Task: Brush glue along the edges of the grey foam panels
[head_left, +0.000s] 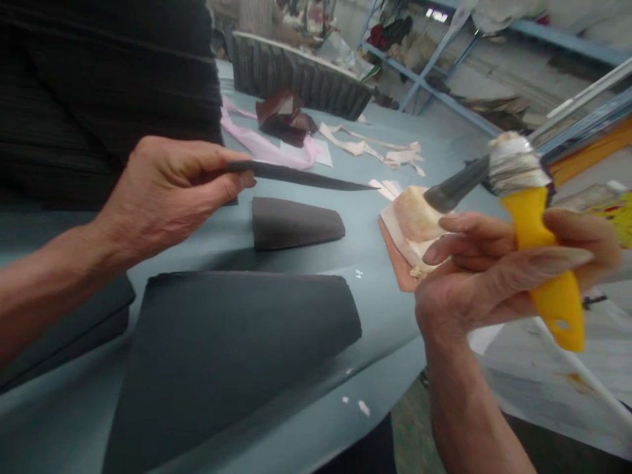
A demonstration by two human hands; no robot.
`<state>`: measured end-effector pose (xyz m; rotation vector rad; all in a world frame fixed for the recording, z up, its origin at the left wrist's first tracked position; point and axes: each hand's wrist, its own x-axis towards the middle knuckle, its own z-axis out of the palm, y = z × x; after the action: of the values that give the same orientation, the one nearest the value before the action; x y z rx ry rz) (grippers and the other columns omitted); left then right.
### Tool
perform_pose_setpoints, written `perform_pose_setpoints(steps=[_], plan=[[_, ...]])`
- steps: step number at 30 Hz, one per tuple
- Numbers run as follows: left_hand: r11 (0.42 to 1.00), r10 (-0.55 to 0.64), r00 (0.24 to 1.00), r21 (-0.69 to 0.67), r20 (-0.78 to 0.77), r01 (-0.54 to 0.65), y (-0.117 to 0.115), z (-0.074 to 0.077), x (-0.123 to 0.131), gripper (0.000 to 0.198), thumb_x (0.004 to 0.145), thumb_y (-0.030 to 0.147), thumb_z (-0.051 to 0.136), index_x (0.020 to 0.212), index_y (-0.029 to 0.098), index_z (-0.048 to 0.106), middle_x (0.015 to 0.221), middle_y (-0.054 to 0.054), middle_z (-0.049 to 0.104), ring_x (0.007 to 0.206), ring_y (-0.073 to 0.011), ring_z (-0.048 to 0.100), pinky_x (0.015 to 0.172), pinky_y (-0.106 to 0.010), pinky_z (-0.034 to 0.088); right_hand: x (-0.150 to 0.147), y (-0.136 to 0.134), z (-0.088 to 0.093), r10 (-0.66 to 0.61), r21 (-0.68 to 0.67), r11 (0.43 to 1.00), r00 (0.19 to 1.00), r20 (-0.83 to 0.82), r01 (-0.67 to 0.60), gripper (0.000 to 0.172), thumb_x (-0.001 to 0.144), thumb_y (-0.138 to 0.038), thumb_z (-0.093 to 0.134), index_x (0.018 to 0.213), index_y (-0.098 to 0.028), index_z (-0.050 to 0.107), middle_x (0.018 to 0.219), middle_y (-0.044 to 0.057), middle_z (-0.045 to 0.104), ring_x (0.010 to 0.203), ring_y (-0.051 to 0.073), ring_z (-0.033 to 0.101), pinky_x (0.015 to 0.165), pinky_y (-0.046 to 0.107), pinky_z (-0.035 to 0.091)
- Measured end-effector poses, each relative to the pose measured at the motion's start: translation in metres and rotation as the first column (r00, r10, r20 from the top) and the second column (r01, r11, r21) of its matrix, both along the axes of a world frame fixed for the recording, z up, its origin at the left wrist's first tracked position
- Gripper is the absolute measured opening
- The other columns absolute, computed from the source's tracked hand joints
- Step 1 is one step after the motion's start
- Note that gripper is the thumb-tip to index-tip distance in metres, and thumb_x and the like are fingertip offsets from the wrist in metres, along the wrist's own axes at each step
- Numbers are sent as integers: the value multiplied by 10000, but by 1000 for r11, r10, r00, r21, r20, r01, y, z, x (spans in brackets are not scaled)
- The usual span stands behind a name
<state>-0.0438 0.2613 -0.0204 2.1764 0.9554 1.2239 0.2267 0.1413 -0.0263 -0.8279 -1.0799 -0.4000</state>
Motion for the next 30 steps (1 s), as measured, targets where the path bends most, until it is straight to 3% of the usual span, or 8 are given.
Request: perform_pose_setpoints(steps=[4,8,11,16,19,22,26,30], plan=[[993,112,993,24,-39,-111,-37,23,-12,375,971,515,706,1197,257,858,996,18,849,887,-151,738,799,-248,588,-4,-24,-6,24,-101,995,999,-42,-28,201,1091,-528,600,1071,-338,660,843,-43,777,462,124,601,398,237,370],[976,218,976,-3,-25,-218,-86,38,-19,381,981,543,692,1226,299,851,1096,30,850,993,-201,770,974,-334,631,-8,-55,-19,43,-288,955,994,-99,-70,186,1091,-485,595,1089,-301,621,993,-2,840,482,129,661,447,257,489],[960,279,960,3,-7,-279,-122,41,-23,350,986,540,688,1222,337,848,1214,52,841,1125,-231,778,1095,-375,611,-15,-74,-26,152,-407,886,967,-203,-224,184,1102,-485,561,1153,-309,582,1157,38,845,560,136,736,497,268,567],[977,207,974,65,-93,-202,-164,28,-36,250,1021,528,649,1225,551,793,1326,167,800,1222,-217,774,1152,-414,599,-28,-89,-23,332,-413,755,840,-430,-510,325,1086,-601,529,1198,-297,545,1231,52,809,698,132,805,582,259,642],[981,139,981,155,-135,-117,-175,13,-49,395,1039,410,647,1323,683,681,1358,227,772,1205,-194,790,1122,-408,634,-30,-89,-20,383,-360,688,737,-557,-630,416,1031,-682,572,1174,-292,551,1060,6,772,764,144,815,589,243,649],[969,103,978,239,-184,-57,-179,0,-58,544,1044,325,638,1424,710,582,1406,222,749,1208,-185,794,1119,-401,651,-29,-89,-21,363,-348,653,682,-635,-672,468,946,-677,704,1171,-295,554,928,-43,707,753,134,792,593,230,644],[956,94,961,293,-261,-14,-184,-8,-63,594,1033,282,640,1497,643,559,1428,150,757,1221,-210,794,1140,-416,648,-27,-88,-28,308,-425,633,714,-629,-647,507,865,-594,817,1171,-292,548,863,-71,685,675,109,730,583,224,618],[956,70,957,292,-281,16,-184,-12,-65,547,1013,243,646,1464,552,631,1422,99,771,1206,-218,801,1118,-401,659,-25,-85,-36,266,-509,652,798,-541,-562,416,853,-504,808,1116,-278,578,792,-88,647,563,76,606,518,215,530]])
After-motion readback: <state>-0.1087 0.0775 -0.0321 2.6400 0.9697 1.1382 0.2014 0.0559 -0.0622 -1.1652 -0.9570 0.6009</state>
